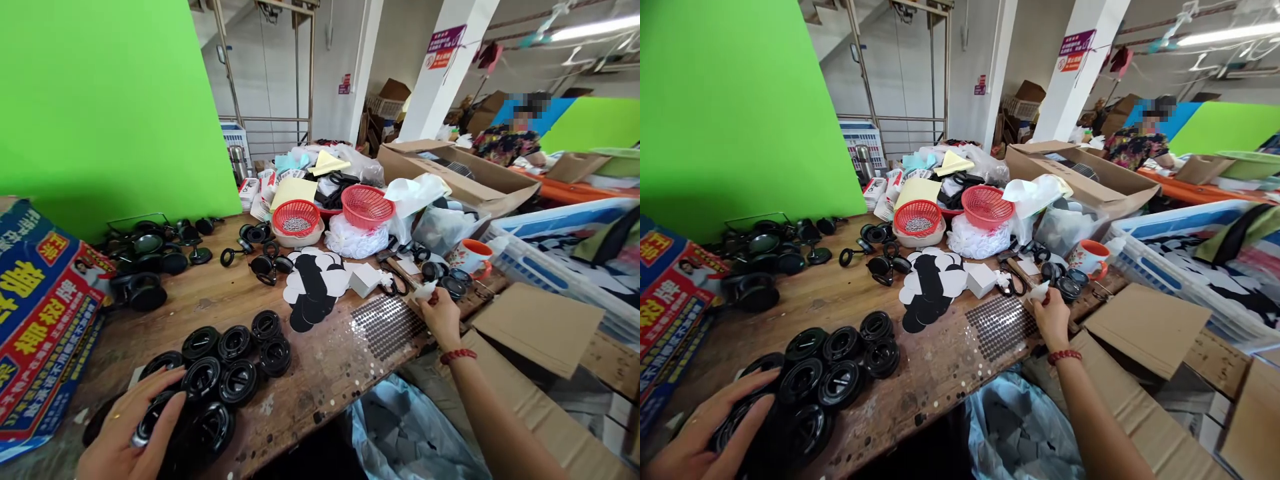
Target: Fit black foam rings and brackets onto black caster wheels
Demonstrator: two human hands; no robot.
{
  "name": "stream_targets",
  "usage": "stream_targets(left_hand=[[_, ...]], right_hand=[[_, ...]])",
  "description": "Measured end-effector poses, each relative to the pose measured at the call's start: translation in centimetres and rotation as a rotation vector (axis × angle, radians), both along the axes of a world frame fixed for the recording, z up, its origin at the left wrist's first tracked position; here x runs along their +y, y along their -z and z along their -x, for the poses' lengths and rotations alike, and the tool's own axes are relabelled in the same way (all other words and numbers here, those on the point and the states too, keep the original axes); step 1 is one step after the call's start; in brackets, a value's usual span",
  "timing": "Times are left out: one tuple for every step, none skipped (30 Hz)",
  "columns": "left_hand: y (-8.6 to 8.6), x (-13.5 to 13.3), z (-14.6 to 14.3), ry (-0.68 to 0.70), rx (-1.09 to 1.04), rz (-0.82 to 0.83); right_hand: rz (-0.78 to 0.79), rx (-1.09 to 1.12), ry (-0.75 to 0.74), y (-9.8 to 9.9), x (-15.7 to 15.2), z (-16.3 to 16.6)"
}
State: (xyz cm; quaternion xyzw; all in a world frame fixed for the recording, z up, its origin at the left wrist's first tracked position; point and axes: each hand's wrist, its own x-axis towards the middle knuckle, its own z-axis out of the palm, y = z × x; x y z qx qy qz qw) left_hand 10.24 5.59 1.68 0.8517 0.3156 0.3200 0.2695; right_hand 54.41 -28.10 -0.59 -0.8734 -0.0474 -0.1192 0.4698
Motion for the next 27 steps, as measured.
stream_targets(left_hand=[[-0.2, -0.3, -0.5, -0.013, -0.003, -0.018], [-0.4, -0.6, -0.9, -0.02, -0.005, -0.04], [-0.6, -0.8, -1.2, -0.018, -0.002, -0.062], [-0.7, -1.0, -1.4, -0.007, 0.008, -0.08], [-0.8, -1.2, -1.6, 0.004, 0.016, -0.1], [-0.9, -1.3, -1.6, 0.015, 0.023, -0.12], [-0.9, -1.3, -1.7, 0.026, 0.029, -0.141], [-0.9, -1.4, -1.7, 0.038, 0.035, -0.163], [-0.9, -1.5, -1.7, 0.05, 0.037, -0.189], [-0.9, -1.6, -1.7, 0.064, 0.038, -0.216], [-0.9, -1.7, -1.8, 0.08, 0.042, -0.24], [-0.9, -1.8, -2.0, 0.097, 0.049, -0.259], [-0.9, -2.0, -2.1, 0.108, 0.052, -0.274], [-1.0, -2.2, -2.3, 0.117, 0.052, -0.287], [-1.0, -2.3, -2.4, 0.125, 0.049, -0.297], [-1.0, -2.5, -2.5, 0.13, 0.046, -0.305], [-1.0, -2.7, -2.6, 0.135, 0.044, -0.31], [-1.0, -2.8, -2.6, 0.138, 0.041, -0.313], [-1.0, -2.9, -2.5, 0.139, 0.041, -0.315], [-1.0, -2.9, -2.5, 0.139, 0.043, -0.315], [-0.9, -3.0, -2.4, 0.137, 0.043, -0.315], [-0.9, -3.0, -2.3, 0.138, 0.041, -0.316], [-0.9, -3.0, -2.2, 0.143, 0.041, -0.318], [-0.9, -3.0, -2.2, 0.147, 0.04, -0.321], [-0.9, -2.9, -2.1, 0.153, 0.043, -0.324], [-1.0, -2.9, -2.1, 0.159, 0.045, -0.329], [-1.1, -2.9, -2.1, 0.166, 0.05, -0.333]], right_hand=[[0.037, -0.013, 0.002, 0.1, -0.1, -0.1], [0.069, -0.026, -0.001, 0.2, -0.2, -0.2], [0.097, -0.04, -0.004, 0.3, -0.2, -0.1], [0.116, -0.054, -0.005, 0.3, -0.3, 0.1], [0.137, -0.087, 0.007, 0.3, -0.3, 0.4], [0.164, -0.152, 0.03, 0.3, -0.2, 0.9], [0.195, -0.248, 0.055, 0.2, 0.1, 1.4], [0.224, -0.364, 0.061, 0.1, 0.6, 2.0], [0.249, -0.486, 0.037, -0.1, 1.4, 2.5], [0.269, -0.596, -0.025, -0.2, 2.4, 3.1], [0.282, -0.677, -0.116, -0.4, 3.6, 3.5], [0.289, -0.72, -0.218, -0.5, 4.9, 3.8], [0.301, -0.743, -0.301, -0.5, 6.2, 3.9], [0.321, -0.753, -0.355, -0.4, 7.5, 3.9], [0.348, -0.753, -0.389, -0.3, 8.5, 3.8], [0.377, -0.746, -0.406, -0.1, 9.4, 3.6], [0.403, -0.736, -0.417, 0.1, 10.0, 3.4], [0.424, -0.724, -0.427, 0.3, 10.3, 3.3], [0.437, -0.716, -0.439, 0.5, 10.5, 3.4], [0.439, -0.713, -0.451, 0.5, 10.4, 3.6], [0.427, -0.711, -0.462, 0.5, 10.3, 4.0], [0.402, -0.706, -0.476, 0.3, 10.1, 4.6], [0.366, -0.685, -0.501, 0.0, 9.8, 5.3], [0.324, -0.653, -0.534, -0.4, 9.4, 6.0], [0.282, -0.62, -0.562, -1.0, 8.9, 6.7], [0.252, -0.574, -0.596, -1.6, 8.3, 7.4], [0.246, -0.504, -0.649, -2.3, 7.6, 7.9]])
